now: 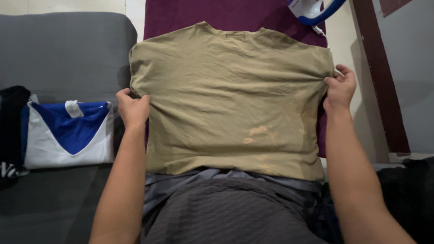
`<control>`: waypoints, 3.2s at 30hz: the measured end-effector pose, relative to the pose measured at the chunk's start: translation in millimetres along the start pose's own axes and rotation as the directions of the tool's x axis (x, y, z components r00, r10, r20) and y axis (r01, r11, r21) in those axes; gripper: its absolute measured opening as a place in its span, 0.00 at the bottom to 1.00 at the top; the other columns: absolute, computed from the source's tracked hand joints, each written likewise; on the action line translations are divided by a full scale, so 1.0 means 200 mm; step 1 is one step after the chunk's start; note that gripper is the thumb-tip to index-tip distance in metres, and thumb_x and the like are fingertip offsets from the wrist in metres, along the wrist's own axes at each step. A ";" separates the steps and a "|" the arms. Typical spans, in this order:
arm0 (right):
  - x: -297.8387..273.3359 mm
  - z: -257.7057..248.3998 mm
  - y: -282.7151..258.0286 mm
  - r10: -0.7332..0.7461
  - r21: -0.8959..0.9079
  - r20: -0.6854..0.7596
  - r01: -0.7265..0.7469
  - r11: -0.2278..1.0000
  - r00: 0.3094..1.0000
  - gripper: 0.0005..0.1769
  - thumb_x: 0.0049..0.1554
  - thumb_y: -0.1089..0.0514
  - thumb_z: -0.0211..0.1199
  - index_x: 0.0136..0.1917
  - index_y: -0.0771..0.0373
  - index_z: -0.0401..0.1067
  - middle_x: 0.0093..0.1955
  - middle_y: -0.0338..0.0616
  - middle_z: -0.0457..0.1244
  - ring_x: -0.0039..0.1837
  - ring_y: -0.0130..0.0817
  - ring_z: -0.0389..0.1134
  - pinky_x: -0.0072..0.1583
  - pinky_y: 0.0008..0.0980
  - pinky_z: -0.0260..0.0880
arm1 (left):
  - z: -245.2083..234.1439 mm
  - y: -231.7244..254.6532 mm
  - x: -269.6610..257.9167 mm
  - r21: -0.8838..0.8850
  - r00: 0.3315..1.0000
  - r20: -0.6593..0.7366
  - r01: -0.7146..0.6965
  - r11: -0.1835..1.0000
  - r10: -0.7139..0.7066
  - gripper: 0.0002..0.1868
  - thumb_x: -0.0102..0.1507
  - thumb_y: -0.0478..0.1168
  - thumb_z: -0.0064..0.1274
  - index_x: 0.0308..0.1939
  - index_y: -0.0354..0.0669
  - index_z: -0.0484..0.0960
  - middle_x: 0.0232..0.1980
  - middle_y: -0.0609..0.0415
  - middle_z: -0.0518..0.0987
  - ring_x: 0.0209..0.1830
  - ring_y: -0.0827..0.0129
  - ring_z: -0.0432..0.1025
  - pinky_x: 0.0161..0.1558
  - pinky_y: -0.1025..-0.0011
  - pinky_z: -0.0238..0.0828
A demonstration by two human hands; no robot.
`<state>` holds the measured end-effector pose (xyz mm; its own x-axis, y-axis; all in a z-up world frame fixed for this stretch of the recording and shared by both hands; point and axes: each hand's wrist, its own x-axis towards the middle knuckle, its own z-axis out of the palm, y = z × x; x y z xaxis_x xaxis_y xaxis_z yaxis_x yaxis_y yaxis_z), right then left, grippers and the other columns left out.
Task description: The person irons a beige t-shirt laid out on a purple mat. They smooth the fabric with their hands and use a blue and white iron to press the shirt, moving it back and forth across the surface.
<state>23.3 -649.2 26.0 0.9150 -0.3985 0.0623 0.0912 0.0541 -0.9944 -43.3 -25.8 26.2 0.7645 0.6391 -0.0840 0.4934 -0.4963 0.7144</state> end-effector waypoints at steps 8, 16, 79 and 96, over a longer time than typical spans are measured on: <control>0.03 -0.02 -0.05 0.031 -0.446 0.111 0.022 0.895 0.993 0.20 0.61 0.68 0.68 0.65 0.72 0.70 0.50 0.43 0.70 0.49 0.27 0.70 0.52 0.26 0.70 | -0.02 0.02 -0.01 -0.005 0.999 0.035 0.023 1.000 -0.022 0.34 0.56 0.43 0.66 0.62 0.36 0.69 0.45 0.45 0.83 0.50 0.53 0.77 0.56 0.60 0.71; -0.05 0.08 -0.23 0.082 -0.714 -0.109 -0.136 0.687 0.991 0.21 0.58 0.54 0.76 0.57 0.70 0.75 0.45 0.45 0.68 0.43 0.29 0.69 0.42 0.26 0.69 | -0.02 0.03 0.00 0.011 0.998 0.049 0.048 0.999 -0.048 0.36 0.56 0.44 0.67 0.64 0.37 0.69 0.47 0.45 0.83 0.52 0.53 0.76 0.57 0.59 0.70; 0.56 0.18 -0.09 -0.062 -0.766 0.369 0.341 0.545 0.928 0.17 0.54 0.53 0.78 0.49 0.67 0.79 0.44 0.47 0.70 0.46 0.38 0.70 0.50 0.37 0.70 | 1.65 1.60 -0.34 -0.152 0.571 0.354 -0.747 0.648 0.741 0.13 0.62 0.29 0.48 0.49 0.38 0.82 0.51 0.37 0.76 0.48 0.41 0.75 0.51 0.50 0.73; 0.89 0.48 -0.11 -0.290 -0.304 0.195 0.339 0.890 0.937 0.22 0.63 0.59 0.74 0.63 0.68 0.69 0.52 0.42 0.70 0.53 0.29 0.72 0.58 0.30 0.74 | 1.38 1.47 -0.25 -0.100 0.528 0.223 -0.824 0.558 0.819 0.20 0.61 0.27 0.50 0.58 0.41 0.79 0.58 0.47 0.74 0.57 0.48 0.70 0.57 0.56 0.70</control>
<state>220.8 -633.7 66.1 0.9073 -0.2107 0.3638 0.2723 -0.3649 -0.8903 177.1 -365.9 48.3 0.9005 -0.1996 0.3863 -0.3955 -0.7450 0.5372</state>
